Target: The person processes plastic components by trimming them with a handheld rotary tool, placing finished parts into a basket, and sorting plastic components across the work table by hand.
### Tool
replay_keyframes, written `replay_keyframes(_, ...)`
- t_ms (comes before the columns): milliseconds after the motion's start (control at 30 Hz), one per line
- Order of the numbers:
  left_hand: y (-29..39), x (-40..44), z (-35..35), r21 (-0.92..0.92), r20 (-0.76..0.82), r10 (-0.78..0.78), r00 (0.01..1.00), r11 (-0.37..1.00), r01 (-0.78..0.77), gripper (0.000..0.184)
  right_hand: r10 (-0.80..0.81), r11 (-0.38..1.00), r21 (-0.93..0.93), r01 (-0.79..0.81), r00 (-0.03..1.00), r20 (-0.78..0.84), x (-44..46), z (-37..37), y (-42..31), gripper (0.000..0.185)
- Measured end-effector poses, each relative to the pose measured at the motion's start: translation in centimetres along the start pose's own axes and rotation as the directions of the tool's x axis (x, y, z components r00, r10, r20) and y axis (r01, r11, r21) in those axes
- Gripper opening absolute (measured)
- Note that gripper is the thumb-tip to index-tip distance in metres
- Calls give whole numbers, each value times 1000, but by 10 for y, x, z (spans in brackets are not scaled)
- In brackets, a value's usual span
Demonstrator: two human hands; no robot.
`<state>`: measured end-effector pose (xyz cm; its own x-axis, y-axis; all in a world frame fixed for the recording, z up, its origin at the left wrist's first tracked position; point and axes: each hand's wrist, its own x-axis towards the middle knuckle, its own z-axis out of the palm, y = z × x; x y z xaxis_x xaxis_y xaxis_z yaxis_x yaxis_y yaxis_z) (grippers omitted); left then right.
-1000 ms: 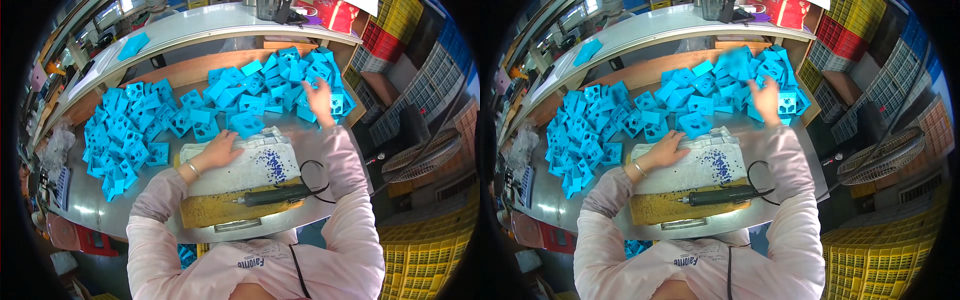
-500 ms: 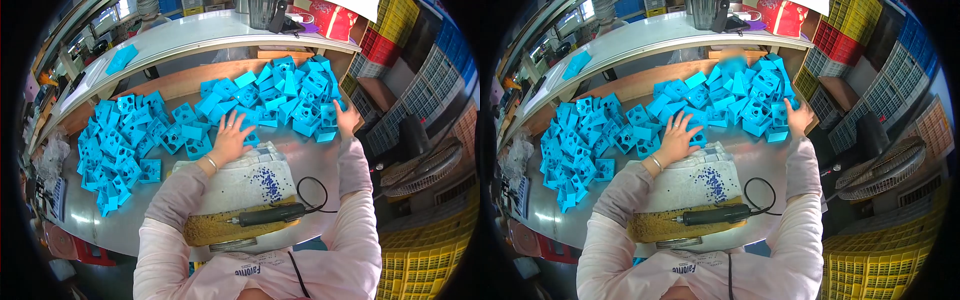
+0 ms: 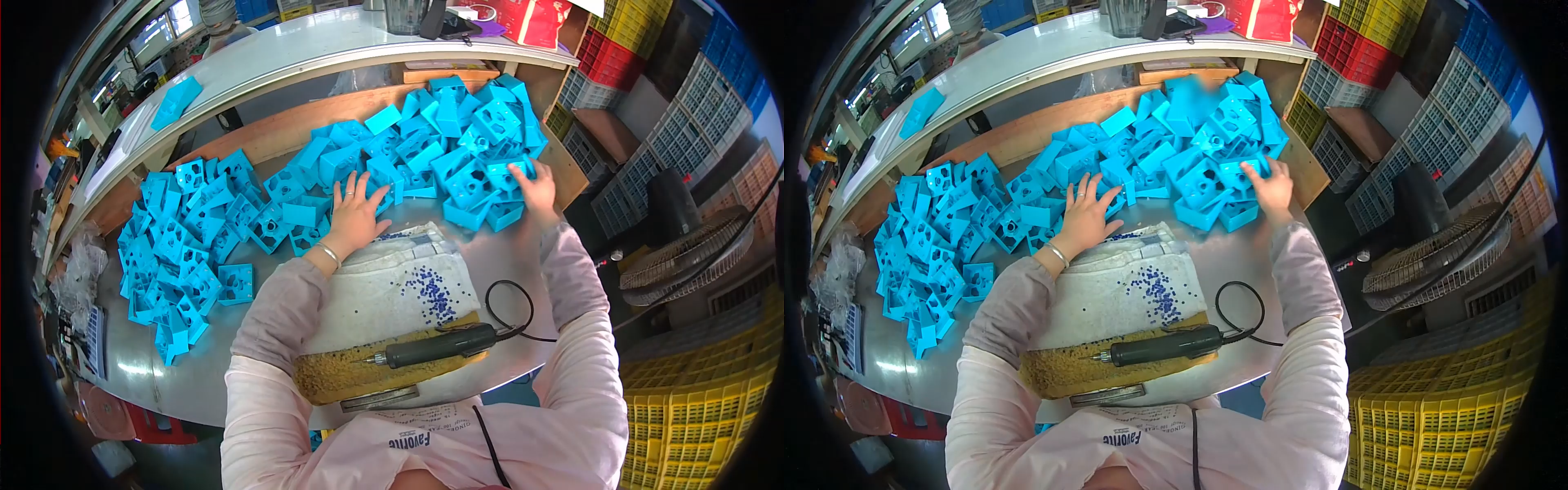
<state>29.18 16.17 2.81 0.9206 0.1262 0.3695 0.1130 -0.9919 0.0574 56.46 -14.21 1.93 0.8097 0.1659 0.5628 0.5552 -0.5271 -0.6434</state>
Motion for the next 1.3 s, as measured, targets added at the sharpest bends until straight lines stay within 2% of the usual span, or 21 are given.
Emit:
replay_keyframes(100,5,-4,0,-26,3,16,1000,1000,-16,75,-90,995,51,87,994,60,-19,16,-26,67)
replay_keyframes(200,9,-8,-1,-17,-4,35,999,999,-35,75,-14,993,-113,32,988,155,-40,28,-64,68)
replay_keyframes(233,10,-9,-1,-6,-14,42,999,999,-42,73,23,997,-80,-8,980,196,-43,29,-70,69)
replay_keyframes(300,13,-12,-4,-5,-44,56,997,998,-56,70,-87,994,85,64,950,299,-47,28,-73,69)
replay_keyframes(400,28,-10,-16,-63,-115,105,988,992,-113,65,-145,988,99,120,944,298,-47,26,-76,61)
replay_keyframes(500,57,-5,-33,-138,-160,210,965,963,-233,64,-45,995,-87,55,992,116,-17,1,-84,53)
replay_keyframes(533,67,-3,-38,-149,-145,245,959,952,-266,65,-52,996,-78,53,999,11,-2,1,-72,53)
replay_keyframes(567,76,0,-39,-161,-131,278,951,941,-297,67,-59,996,-68,53,994,-93,16,0,-53,53)
replay_keyframes(633,88,9,-35,-180,-114,334,936,919,-350,71,-57,985,-173,23,979,-195,54,12,13,62)
replay_keyframes(700,97,19,-29,-187,-92,371,924,905,-382,75,39,964,-255,-73,990,-137,74,20,50,71)
replay_keyframes(733,100,25,-26,-181,-78,382,921,903,-390,77,30,977,-205,-57,991,-133,80,25,61,77)
replay_keyframes(867,98,44,-16,-116,19,412,911,906,-407,78,2,992,-129,-15,995,-98,103,62,84,80)
replay_keyframes(967,92,46,-8,-97,19,402,916,912,-398,72,210,976,-33,-217,965,-158,108,71,53,82)
replay_keyframes(1000,89,46,-8,-104,14,394,919,915,-390,70,303,942,-104,-318,943,-141,112,71,43,84)
replay_keyframes(1100,89,44,-9,-128,33,361,932,926,-355,65,337,814,-483,-323,940,-60,119,66,23,82)
replay_keyframes(1167,88,42,-7,-130,42,347,937,932,-339,62,312,890,-341,-302,950,-28,135,82,60,72)
replay_keyframes(1233,88,42,-5,-127,34,342,939,933,-336,60,310,934,-194,-300,951,20,141,83,65,67)
replay_keyframes(1300,87,43,-4,-138,28,348,937,930,-342,59,294,950,86,-302,952,89,139,87,77,58)
